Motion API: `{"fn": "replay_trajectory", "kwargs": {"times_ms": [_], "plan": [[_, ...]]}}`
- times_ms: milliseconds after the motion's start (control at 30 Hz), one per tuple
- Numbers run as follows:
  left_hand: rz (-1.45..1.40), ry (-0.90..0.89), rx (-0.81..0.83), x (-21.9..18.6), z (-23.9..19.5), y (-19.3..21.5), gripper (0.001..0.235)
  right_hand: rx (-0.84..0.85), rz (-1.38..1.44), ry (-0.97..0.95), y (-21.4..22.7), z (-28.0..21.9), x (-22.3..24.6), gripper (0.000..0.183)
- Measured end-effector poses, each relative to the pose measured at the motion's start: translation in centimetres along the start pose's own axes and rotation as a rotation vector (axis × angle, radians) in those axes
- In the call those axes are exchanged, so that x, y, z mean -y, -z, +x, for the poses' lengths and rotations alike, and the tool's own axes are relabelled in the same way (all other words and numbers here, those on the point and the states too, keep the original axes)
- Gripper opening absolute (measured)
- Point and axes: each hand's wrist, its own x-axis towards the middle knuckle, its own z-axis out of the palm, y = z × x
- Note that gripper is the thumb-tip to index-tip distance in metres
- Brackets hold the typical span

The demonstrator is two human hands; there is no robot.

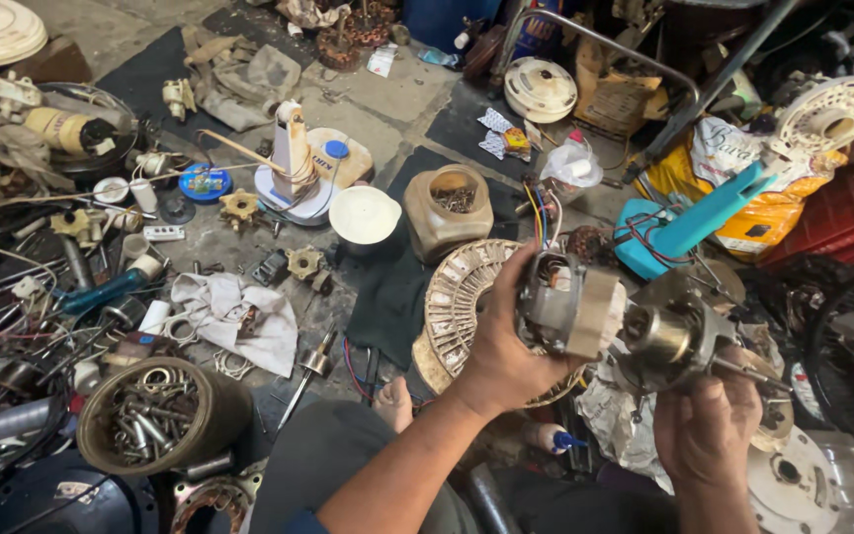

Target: The person disassembles an electric motor, removes the rotor, and uses a screwdriver to adjust internal components. They then reassemble the motor by inserting the rotor back into the stator and tightening the assembly.

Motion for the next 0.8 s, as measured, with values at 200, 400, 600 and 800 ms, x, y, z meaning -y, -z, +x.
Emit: {"fn": "replay_trajectory", "kwargs": {"times_ms": [200,400,600,800], "plan": [[-0.026,-0.018,0.012,0.0,0.0,0.0,0.114,0.009,-0.035,-0.043,-3.9,0.9,2.0,0.068],[-0.115,-0.055,0.043,0.0,0.2,-0.5,0.110,0.035,-0.045,-0.100,-4.6,1.0,2.8,0.073],[-0.139,-0.059,0.068,-0.4,0.2,-0.6,0.109,-0.021,-0.041,-0.177,-4.3,1.0,2.2,0.076],[-0.070,-0.106,0.112,-0.5,0.1,-0.6,0.109,-0.008,-0.002,-0.198,-4.0,0.6,0.9,0.074]]}}
